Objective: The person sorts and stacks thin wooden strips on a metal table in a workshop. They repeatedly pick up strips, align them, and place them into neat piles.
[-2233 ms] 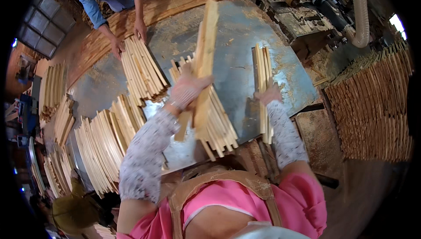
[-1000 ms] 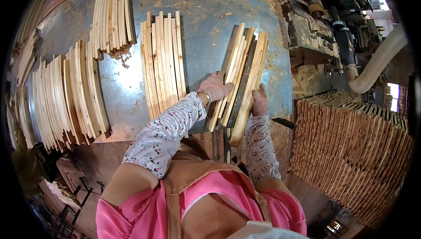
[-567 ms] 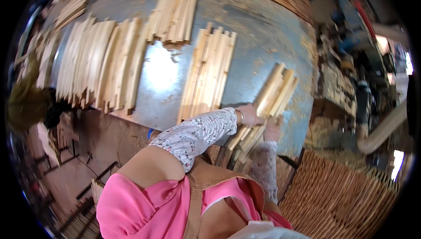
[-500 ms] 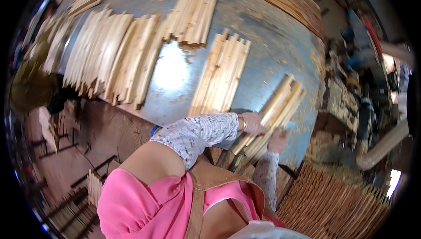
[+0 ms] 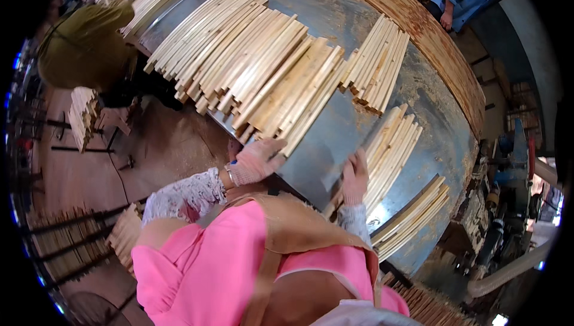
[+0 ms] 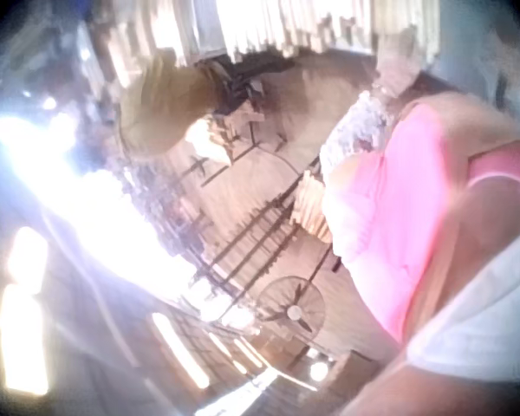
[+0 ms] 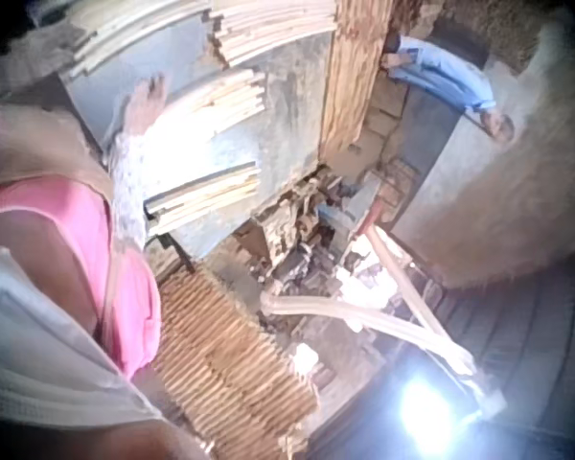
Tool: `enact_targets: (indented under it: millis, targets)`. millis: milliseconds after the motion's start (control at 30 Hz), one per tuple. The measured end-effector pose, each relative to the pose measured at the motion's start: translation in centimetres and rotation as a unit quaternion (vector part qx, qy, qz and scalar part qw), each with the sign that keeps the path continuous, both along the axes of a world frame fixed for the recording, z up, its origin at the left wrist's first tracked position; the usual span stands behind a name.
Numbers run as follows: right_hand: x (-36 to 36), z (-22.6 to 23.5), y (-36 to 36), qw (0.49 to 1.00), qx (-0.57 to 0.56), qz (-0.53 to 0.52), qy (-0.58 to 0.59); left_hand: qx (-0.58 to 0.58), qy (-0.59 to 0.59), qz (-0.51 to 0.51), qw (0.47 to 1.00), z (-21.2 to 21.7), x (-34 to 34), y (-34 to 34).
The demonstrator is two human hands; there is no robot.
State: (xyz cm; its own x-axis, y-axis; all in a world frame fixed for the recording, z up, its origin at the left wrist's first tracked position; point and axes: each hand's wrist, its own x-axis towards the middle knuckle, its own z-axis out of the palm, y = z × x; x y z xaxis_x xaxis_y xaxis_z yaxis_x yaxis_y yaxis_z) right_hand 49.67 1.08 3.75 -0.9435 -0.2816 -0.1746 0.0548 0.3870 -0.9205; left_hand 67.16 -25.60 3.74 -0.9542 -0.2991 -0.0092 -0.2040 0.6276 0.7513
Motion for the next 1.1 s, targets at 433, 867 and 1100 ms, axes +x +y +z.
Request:
enact_targets:
  millis: [433, 867, 1100]
  targets:
    - [-6.7, -3.1, -27.0, 0.977, 0.189, -0.091, -0.044, -0.211, -0.013, 0.209, 0.955, -2.9, -0.3, -39.2]
    - [-3.4, -1.8, -32.9, 0.949, 0.303, -0.084, 0.035, -0.069, -0.161, 0.127, 0.976, -2.1, -5.5, -37.1]
    - [-1.7, -0.5, -35.3, 0.949, 0.301, -0.092, 0.007, -0.068, -0.113, 0.148, 0.98, -2.3, -4.9, -37.7]
